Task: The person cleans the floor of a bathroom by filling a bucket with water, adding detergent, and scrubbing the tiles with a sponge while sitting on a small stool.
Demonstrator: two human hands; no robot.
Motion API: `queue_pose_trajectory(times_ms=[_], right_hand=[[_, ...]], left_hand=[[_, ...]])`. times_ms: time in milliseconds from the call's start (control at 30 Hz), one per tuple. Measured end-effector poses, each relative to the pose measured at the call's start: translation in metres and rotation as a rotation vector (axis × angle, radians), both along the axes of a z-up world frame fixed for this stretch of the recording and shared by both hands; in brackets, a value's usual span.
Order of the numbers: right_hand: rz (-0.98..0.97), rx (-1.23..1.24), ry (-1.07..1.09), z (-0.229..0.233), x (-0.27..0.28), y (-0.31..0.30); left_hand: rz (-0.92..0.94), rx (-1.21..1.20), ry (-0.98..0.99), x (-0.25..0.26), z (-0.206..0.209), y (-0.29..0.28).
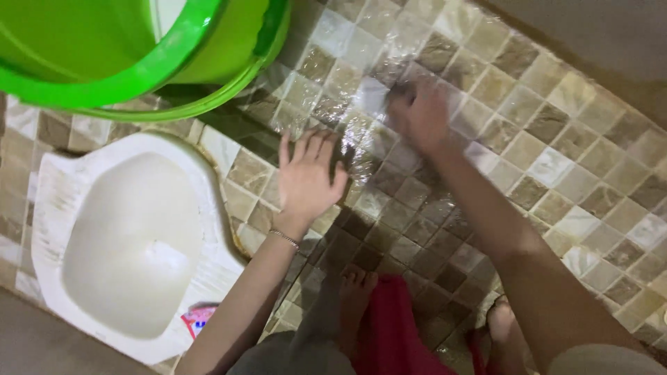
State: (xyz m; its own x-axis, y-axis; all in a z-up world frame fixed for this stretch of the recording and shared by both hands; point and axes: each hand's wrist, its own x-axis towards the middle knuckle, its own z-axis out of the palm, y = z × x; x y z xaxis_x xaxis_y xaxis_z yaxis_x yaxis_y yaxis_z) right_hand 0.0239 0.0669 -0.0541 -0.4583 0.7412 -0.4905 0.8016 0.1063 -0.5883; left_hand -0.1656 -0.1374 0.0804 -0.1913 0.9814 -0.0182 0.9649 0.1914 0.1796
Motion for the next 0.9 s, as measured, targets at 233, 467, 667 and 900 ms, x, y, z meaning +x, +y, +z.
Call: queue_pose_trajectory(times_ms=[233, 467, 667, 900], right_hand=[[-0.406, -0.202, 0.242, 0.099, -0.129, -0.057], [0.723, 0.833, 0.533, -0.103, -0.064, -0.07], [0.07, 0.211, -0.005, -0.001, -0.113, -0.007], [0.522, 0.186, 0.017, -0.006, -0.034, -0.137]], left_hand=[[0.023, -0.189, -0.051, 0.002, 0.03, 0.006], [0.075, -0.028, -0.113, 0.002, 0.031, 0.006], [0.091, -0.111, -0.161, 0.001, 0.032, 0.005], [0.108, -0.073, -0.135, 0.001, 0.021, 0.005]])
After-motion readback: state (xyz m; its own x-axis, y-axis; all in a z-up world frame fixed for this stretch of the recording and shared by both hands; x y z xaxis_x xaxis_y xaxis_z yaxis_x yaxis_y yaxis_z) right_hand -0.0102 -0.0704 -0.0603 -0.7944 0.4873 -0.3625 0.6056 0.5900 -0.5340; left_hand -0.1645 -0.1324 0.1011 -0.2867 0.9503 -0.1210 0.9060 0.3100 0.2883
